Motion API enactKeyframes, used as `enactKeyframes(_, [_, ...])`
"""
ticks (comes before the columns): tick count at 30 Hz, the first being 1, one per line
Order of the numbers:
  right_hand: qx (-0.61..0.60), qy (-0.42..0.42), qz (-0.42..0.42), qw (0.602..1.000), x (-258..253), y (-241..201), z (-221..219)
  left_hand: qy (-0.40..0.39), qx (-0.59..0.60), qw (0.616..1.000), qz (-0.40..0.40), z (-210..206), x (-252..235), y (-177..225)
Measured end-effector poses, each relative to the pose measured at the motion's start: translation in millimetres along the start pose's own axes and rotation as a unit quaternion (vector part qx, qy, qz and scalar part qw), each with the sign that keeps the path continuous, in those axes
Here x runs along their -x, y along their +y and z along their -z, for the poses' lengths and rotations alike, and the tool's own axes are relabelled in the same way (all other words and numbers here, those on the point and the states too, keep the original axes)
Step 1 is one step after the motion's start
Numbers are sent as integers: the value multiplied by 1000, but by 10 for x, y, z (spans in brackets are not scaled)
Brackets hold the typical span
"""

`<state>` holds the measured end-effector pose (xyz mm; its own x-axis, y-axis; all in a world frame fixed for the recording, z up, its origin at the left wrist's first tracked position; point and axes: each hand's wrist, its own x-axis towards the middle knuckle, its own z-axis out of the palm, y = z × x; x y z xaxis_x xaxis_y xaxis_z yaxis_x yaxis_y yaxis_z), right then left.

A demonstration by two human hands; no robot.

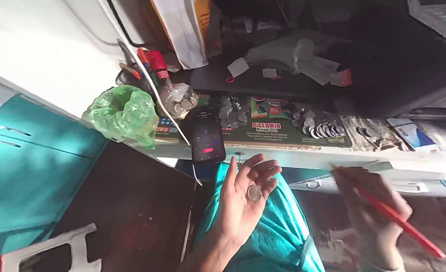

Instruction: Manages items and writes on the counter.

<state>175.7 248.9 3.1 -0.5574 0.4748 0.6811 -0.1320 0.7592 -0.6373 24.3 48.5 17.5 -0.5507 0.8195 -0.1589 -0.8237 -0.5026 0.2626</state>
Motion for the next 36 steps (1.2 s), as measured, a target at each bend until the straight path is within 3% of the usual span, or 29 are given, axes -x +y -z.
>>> enactKeyframes(3, [-62, -96, 56, 992, 152, -287, -297, -19, -28, 999, 3, 45, -7, -73])
enactKeyframes(6, [-35, -163, 136, 977, 258, -441, -561, -47, -92, 994, -18, 157, -5, -171])
enactKeyframes(11, [-38, -197, 151, 968, 329, -390, -662, 21, -168, 985, -37, 161, 8, -279])
enactKeyframes(13, [-53, -160, 103, 980, 323, -306, -534, -5, -165, 986, -21, 170, 17, -325])
enactKeyframes(15, [-5, -39, 13, 999, 211, -148, -308, -21, -168, 986, 8, 161, 30, -369])
enactKeyframes(17, [74, 87, -25, 993, -47, 137, 9, -33, -183, 982, 36, 205, 31, -398])
enactKeyframes(19, [192, 143, -40, 970, -312, 411, 355, -28, -199, 977, 65, 294, 19, -411])
enactKeyframes(21, [268, 124, -96, 950, -525, 549, 614, -9, -217, 973, 85, 362, 12, -424])
enactKeyframes(26, [273, 58, -196, 940, -860, 787, 782, -4, -273, 958, 92, 391, 65, -443])
enactKeyframes(36, [320, 98, -166, 927, -732, 771, 1126, 34, -281, 951, 124, 495, 92, -321])
